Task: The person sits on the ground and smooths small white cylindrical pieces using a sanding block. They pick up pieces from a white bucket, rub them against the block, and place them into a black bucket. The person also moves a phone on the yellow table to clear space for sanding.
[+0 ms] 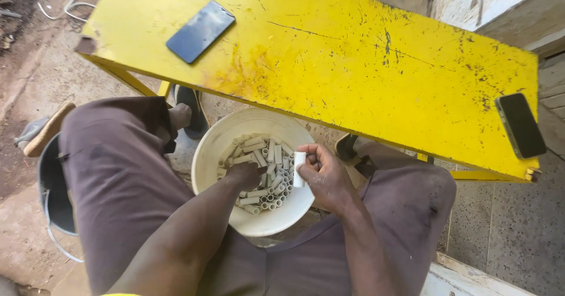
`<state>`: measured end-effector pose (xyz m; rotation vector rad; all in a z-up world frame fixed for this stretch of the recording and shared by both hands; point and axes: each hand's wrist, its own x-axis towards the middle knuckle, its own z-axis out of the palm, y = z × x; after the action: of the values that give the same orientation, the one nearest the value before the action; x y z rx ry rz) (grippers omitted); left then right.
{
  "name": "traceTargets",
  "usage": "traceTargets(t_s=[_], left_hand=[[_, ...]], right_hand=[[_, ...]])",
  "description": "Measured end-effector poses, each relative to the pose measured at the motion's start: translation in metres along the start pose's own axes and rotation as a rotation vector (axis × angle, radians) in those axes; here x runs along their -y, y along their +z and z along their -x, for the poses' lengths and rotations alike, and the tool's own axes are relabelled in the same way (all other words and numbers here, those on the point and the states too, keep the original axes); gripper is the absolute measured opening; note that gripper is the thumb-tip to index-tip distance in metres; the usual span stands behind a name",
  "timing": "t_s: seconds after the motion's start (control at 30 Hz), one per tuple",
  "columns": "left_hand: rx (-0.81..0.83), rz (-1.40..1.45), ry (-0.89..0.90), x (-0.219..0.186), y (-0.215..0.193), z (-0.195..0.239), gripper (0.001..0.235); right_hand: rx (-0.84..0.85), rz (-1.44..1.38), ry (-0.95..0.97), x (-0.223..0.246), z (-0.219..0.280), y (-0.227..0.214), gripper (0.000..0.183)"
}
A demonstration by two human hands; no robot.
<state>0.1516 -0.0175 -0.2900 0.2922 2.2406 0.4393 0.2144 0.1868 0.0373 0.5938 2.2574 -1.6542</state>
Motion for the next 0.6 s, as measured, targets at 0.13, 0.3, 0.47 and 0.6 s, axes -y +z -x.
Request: traceTargets(t_s=[0.13,0.3,0.47,0.6], left_hand=[[0.112,-0.328,0.184,-0.055,-0.033,0.039,0.047],[0.053,-0.664,0.255,-0.024,0.022,-0.023,0.052],[-0.341,-0.373,-0.062,0.022,0.049,-0.076,0.007],[-0.093,-0.380,-0.266,-0.007,0.058,-0.064,0.048]], right_hand=[[0.029,0.004,0.043,-0.001,-0.014,-0.005,0.048],[0.162,0.052,0.317,0.018,-0.031,-0.009,0.046],[0.145,0.043,0.398,0.005,-0.044,-0.009,0.048],[0.121,0.045,0.439,0.011,-0.048,-0.007,0.047]])
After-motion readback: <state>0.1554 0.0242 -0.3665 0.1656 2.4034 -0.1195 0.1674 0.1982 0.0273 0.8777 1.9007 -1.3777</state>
